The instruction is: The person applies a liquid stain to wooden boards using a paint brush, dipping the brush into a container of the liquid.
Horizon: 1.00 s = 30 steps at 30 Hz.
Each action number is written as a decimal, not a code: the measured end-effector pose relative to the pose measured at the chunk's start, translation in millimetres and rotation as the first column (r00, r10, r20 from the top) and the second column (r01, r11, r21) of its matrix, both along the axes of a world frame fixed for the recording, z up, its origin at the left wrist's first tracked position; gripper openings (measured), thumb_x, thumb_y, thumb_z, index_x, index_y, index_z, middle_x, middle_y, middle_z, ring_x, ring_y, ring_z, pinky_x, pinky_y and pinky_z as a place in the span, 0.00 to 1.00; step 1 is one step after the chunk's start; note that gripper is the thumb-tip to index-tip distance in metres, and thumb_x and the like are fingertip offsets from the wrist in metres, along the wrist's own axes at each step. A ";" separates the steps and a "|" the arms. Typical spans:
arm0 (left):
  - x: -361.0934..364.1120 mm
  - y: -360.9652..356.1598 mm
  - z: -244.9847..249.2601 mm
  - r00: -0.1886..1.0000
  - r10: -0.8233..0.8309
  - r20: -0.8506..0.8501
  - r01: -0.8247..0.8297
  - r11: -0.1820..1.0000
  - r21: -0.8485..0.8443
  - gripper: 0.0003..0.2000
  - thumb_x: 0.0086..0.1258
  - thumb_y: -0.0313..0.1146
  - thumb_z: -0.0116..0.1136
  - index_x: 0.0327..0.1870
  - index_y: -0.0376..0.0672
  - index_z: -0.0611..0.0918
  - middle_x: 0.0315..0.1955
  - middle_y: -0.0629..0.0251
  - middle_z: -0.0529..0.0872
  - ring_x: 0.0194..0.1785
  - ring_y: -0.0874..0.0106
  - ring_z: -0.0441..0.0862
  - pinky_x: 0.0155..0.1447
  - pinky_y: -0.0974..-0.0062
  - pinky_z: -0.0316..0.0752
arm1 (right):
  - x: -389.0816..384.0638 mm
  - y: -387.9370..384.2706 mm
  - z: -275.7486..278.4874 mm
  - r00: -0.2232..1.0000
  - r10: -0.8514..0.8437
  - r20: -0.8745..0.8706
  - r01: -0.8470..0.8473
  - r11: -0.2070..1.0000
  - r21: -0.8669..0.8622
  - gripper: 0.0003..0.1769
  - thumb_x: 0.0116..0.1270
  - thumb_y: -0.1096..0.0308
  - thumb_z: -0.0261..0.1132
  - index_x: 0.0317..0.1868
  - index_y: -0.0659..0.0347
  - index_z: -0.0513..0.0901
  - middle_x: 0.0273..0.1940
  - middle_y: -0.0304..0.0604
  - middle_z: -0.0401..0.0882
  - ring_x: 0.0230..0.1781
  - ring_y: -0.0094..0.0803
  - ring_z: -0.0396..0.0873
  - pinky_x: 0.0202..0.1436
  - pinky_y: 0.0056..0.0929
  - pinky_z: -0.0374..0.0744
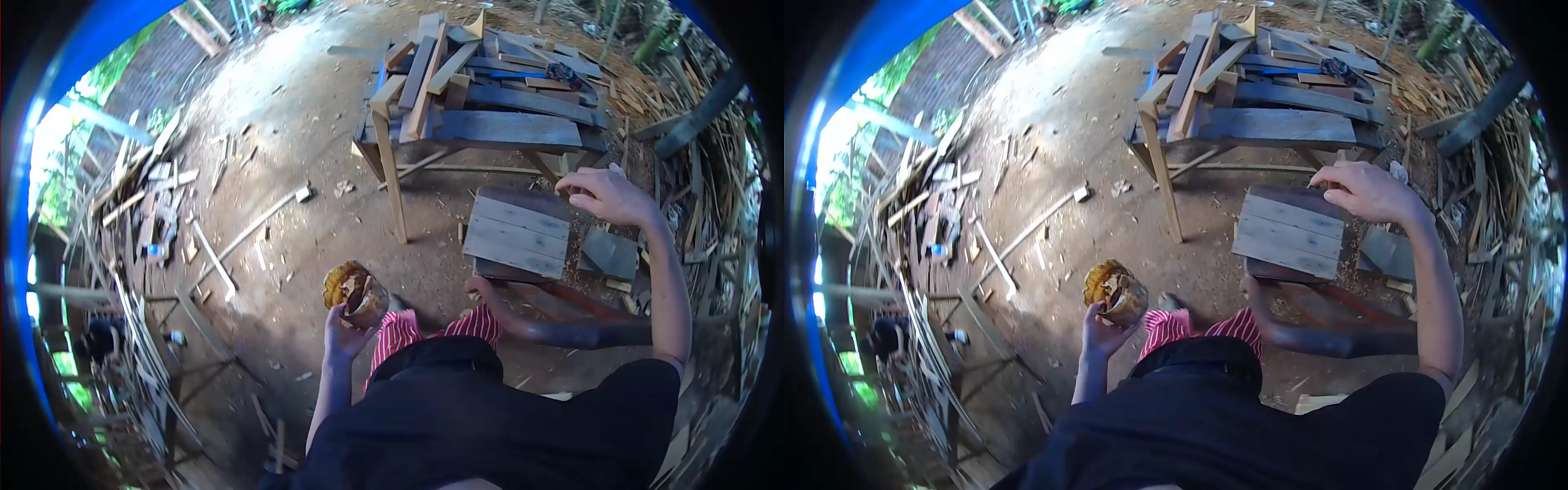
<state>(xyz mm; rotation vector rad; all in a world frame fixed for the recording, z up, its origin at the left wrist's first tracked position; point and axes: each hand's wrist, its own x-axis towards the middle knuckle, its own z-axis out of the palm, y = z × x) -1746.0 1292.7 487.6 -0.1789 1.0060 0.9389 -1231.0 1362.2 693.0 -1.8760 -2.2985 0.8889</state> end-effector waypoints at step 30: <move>-98.9 256.6 -7.5 0.958 0.250 -0.142 -0.265 0.960 -0.096 0.43 0.59 0.49 0.64 0.75 0.51 0.56 0.70 0.53 0.59 0.74 0.53 0.58 0.73 0.46 0.60 | -124.5 404.3 -323.0 0.512 -0.802 -0.307 0.859 0.481 0.175 0.26 0.65 0.55 0.63 0.62 0.55 0.75 0.47 0.56 0.81 0.49 0.51 0.81 0.54 0.45 0.78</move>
